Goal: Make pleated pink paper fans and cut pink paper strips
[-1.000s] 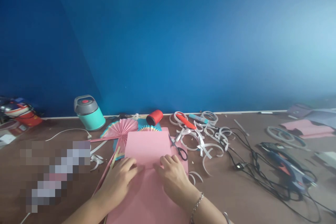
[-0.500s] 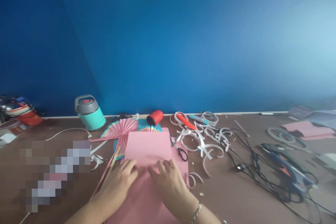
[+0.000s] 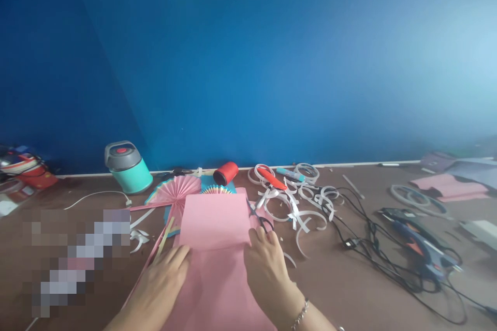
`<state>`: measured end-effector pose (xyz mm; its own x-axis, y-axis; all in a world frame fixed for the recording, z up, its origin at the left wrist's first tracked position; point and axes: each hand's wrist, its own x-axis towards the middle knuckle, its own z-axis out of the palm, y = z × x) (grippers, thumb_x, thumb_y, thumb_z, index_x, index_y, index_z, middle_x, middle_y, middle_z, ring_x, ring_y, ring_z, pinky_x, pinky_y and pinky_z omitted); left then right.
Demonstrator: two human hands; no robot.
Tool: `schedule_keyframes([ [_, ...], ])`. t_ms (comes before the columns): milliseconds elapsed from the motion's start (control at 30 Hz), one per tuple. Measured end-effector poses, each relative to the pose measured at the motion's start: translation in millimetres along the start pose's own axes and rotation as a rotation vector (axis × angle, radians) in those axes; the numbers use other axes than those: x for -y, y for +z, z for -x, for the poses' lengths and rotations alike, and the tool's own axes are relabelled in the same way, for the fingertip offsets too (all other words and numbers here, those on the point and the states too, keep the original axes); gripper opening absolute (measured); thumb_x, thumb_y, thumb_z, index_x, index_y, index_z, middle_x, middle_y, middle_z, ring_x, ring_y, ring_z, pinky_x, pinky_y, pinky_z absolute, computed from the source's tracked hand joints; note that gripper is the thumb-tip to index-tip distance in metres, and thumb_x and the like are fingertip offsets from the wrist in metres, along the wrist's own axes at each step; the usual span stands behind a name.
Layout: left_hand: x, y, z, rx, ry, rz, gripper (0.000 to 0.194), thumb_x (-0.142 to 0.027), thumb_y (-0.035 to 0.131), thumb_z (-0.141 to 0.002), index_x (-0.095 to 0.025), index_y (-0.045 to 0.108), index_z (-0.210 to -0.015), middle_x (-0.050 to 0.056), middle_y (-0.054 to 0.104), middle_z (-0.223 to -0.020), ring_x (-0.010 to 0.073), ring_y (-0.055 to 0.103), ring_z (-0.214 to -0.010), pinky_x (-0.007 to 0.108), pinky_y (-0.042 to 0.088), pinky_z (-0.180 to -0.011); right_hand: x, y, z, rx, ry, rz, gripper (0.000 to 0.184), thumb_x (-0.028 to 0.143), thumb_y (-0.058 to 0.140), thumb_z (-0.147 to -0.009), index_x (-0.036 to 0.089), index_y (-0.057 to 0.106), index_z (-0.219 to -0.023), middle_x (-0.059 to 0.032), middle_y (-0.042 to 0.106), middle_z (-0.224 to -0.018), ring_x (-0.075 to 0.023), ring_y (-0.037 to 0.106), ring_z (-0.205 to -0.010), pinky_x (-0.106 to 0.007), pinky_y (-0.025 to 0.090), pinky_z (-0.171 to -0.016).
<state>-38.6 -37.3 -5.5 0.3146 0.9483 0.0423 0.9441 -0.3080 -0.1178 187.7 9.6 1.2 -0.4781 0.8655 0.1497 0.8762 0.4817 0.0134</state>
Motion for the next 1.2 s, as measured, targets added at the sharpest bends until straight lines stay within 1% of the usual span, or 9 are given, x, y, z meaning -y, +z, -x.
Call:
schedule_keyframes([
  [167,15,1.6,7,-0.066,-0.07,-0.013,0.04,0.008,0.037,-0.071,-0.013,0.07,-0.083,0.012,0.067,-0.095,0.0272,0.062,-0.091,0.043,0.051,-0.079,1,4,-2,-0.02,-0.046,0.013,0.018,0.005,0.059,-0.065,0.02,0.068,-0.067,-0.0075,0.063,-0.085,-0.0243,0.049,-0.088,-0.037,0.028,-0.078],
  [300,25,-6.6,3,-0.28,-0.16,0.049,0.024,-0.003,0.043,-0.075,-0.013,0.065,-0.069,0.011,0.064,-0.083,0.0266,0.061,-0.08,0.041,0.051,-0.072,-1,9,-5,-0.098,-0.11,0.034,0.019,0.002,0.059,-0.067,0.019,0.064,-0.06,-0.0049,0.06,-0.071,-0.0203,0.048,-0.074,-0.036,0.027,-0.077],
  [367,27,-8.6,-1,-0.417,-0.155,0.127,0.023,-0.006,0.043,-0.079,-0.014,0.064,-0.079,0.01,0.062,-0.086,0.0245,0.059,-0.081,0.039,0.049,-0.072,-3,10,-7,-0.133,-0.138,0.044,0.022,0.0,0.057,-0.068,0.019,0.062,-0.057,-0.0038,0.059,-0.067,-0.0191,0.047,-0.07,-0.036,0.027,-0.077],
  [433,28,-5.6,-6,-0.464,-0.057,0.222,0.024,-0.007,0.043,-0.083,-0.017,0.064,-0.089,0.007,0.062,-0.089,0.0222,0.058,-0.084,0.037,0.048,-0.076,-6,10,-10,-0.164,-0.163,0.048,0.023,0.0,0.057,-0.069,0.019,0.06,-0.056,-0.0033,0.057,-0.065,-0.0186,0.047,-0.069,-0.035,0.027,-0.076],
  [533,26,5.3,-12,-0.344,0.079,0.352,0.021,-0.008,0.048,-0.085,-0.021,0.064,-0.087,0.003,0.064,-0.086,0.0197,0.057,-0.085,0.033,0.047,-0.076,-10,10,-13,-0.205,-0.189,0.052,0.022,0.001,0.056,-0.071,0.018,0.058,-0.057,-0.0031,0.056,-0.065,-0.0177,0.046,-0.067,-0.034,0.027,-0.073],
  [667,22,12.4,-14,-0.203,0.078,0.326,0.024,-0.003,0.049,-0.083,-0.021,0.064,-0.089,0.002,0.064,-0.087,0.02,0.056,-0.086,0.033,0.046,-0.076,-14,11,-16,-0.228,-0.204,0.045,0.019,0.003,0.055,-0.072,0.017,0.057,-0.06,-0.0026,0.056,-0.067,-0.0159,0.046,-0.065,-0.033,0.028,-0.071],
  [800,21,4.3,-13,-0.092,0.058,0.279,0.029,0.001,0.044,-0.081,-0.021,0.063,-0.087,0.002,0.063,-0.091,0.0198,0.056,-0.089,0.033,0.044,-0.079,-17,7,-16,-0.174,-0.165,-0.022,0.016,0.006,0.053,-0.075,0.017,0.057,-0.064,-0.0025,0.056,-0.07,-0.0162,0.048,-0.069,-0.032,0.031,-0.071],
  [1000,21,-2.3,-16,-0.165,-0.02,0.488,0.025,-0.006,0.041,-0.086,-0.02,0.061,-0.08,0.003,0.061,-0.084,0.0181,0.057,-0.082,0.032,0.045,-0.075,-21,-3,-14,-0.057,-0.046,-0.259,0.017,0.009,0.048,-0.083,0.018,0.06,-0.075,-0.0039,0.057,-0.083,-0.0176,0.053,-0.083,-0.029,0.038,-0.075],
  [1200,25,4.7,-24,-0.192,-0.138,0.617,0.019,-0.008,0.045,-0.081,-0.019,0.057,-0.071,0.002,0.058,-0.077,0.0167,0.058,-0.077,0.032,0.046,-0.074,-20,0,-19,-0.017,0.11,-0.359,0.02,0.008,0.047,-0.08,0.017,0.057,-0.066,-0.0027,0.058,-0.078,-0.0173,0.053,-0.08,-0.028,0.037,-0.072],
])
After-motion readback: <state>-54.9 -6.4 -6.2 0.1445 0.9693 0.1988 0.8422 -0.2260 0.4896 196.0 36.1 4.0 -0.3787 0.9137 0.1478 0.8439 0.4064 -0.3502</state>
